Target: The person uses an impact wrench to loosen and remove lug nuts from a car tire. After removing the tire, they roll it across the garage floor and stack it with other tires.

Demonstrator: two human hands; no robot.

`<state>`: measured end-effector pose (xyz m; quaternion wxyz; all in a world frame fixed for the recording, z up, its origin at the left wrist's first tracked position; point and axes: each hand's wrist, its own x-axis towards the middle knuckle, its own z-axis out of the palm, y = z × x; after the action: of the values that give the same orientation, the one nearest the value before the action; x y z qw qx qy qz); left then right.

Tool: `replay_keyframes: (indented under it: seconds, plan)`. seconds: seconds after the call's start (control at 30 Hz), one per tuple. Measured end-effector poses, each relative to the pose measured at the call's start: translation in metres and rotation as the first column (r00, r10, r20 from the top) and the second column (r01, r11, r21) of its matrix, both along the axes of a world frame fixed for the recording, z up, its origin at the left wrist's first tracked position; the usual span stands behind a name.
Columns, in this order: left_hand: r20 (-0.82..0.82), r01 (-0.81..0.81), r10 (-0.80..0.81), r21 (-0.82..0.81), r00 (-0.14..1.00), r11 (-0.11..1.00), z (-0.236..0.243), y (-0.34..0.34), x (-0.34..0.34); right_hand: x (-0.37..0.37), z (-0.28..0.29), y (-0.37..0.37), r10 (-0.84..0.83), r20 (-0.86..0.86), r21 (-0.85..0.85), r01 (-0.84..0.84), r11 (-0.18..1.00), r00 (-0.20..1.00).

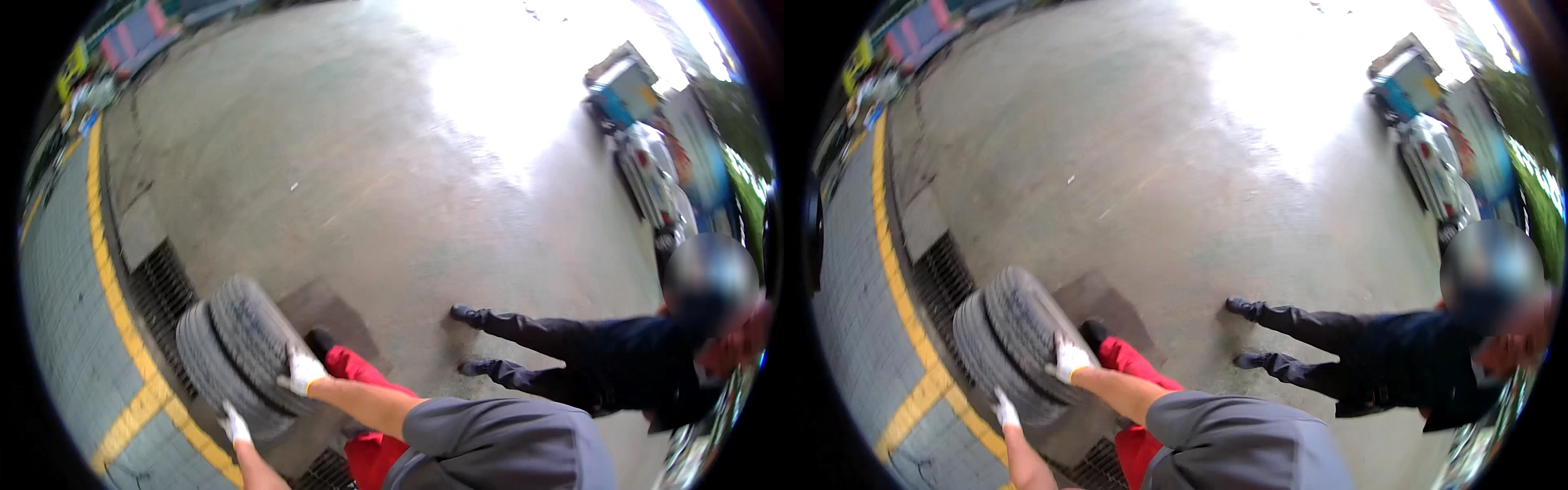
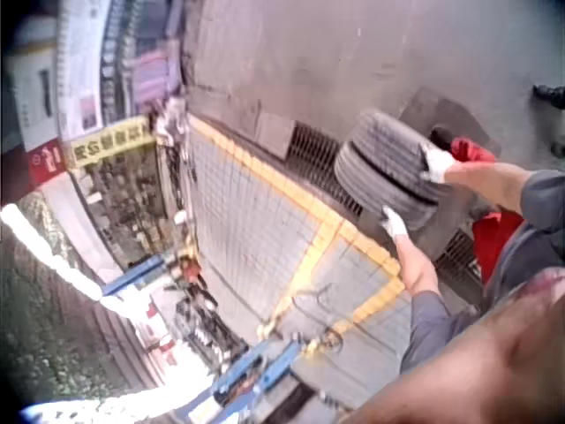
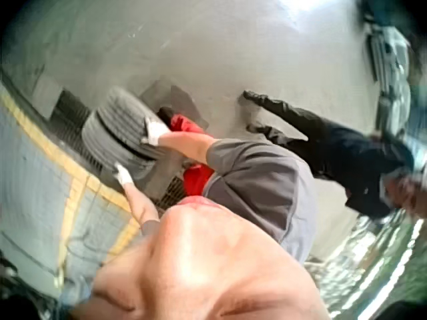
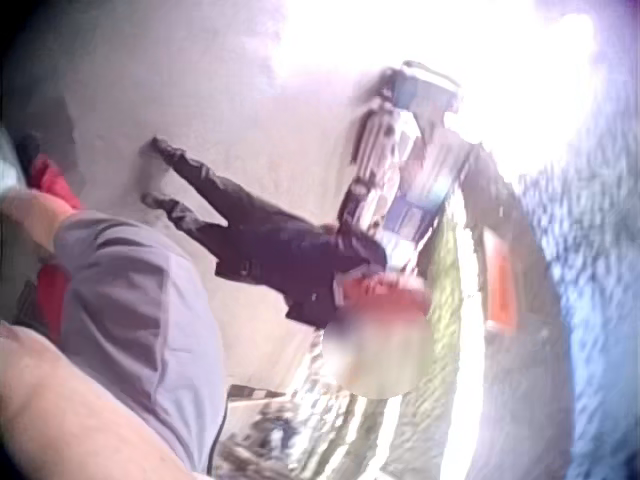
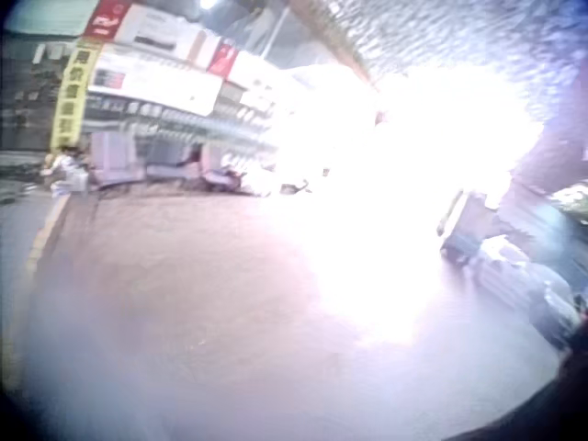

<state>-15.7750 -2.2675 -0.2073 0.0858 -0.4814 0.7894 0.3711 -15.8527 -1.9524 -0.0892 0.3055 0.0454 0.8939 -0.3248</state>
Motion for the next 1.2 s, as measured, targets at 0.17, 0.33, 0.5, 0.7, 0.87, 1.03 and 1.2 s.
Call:
replay_keyframes:
  seconds: [0.17,0.33,0.5,0.7,0.87,1.03,1.2]
  plan:
    - [0.081,0.069,-0.06,-0.117,0.995,0.991,0.067,0.005,-0.095,-0.07,-0.004,-0.03,-0.1,0.041,-0.079,0.103,0.992,0.994]
    - [0.18,-0.016,0.06,-0.237,0.982,0.971,0.117,0.007,-0.096,-0.117,0.017,-0.051,-0.054,0.069,-0.145,0.063,0.987,0.996]
    - [0.237,-0.026,0.085,-0.24,0.968,0.97,0.125,0.009,-0.113,-0.147,0.028,-0.058,-0.054,0.111,-0.171,0.073,0.983,0.992]
    - [0.233,-0.139,0.2,-0.256,0.952,0.957,0.136,0.03,-0.103,-0.161,0.033,-0.057,-0.005,0.178,-0.172,0.036,0.984,0.984]
    - [0.176,-0.192,0.22,-0.162,0.96,0.968,0.146,0.031,-0.105,-0.182,0.042,-0.057,-0.044,0.055,-0.265,0.056,0.962,0.998]
    - [0.191,-0.253,0.299,-0.234,0.935,0.939,0.148,0.041,-0.103,-0.161,0.051,-0.081,-0.196,0.016,-0.116,0.196,0.974,0.98]
    - [0.205,-0.248,0.348,-0.397,0.915,0.884,0.094,0.039,-0.095,-0.124,0.05,-0.069,-0.284,0.071,0.061,0.28,0.958,0.956]
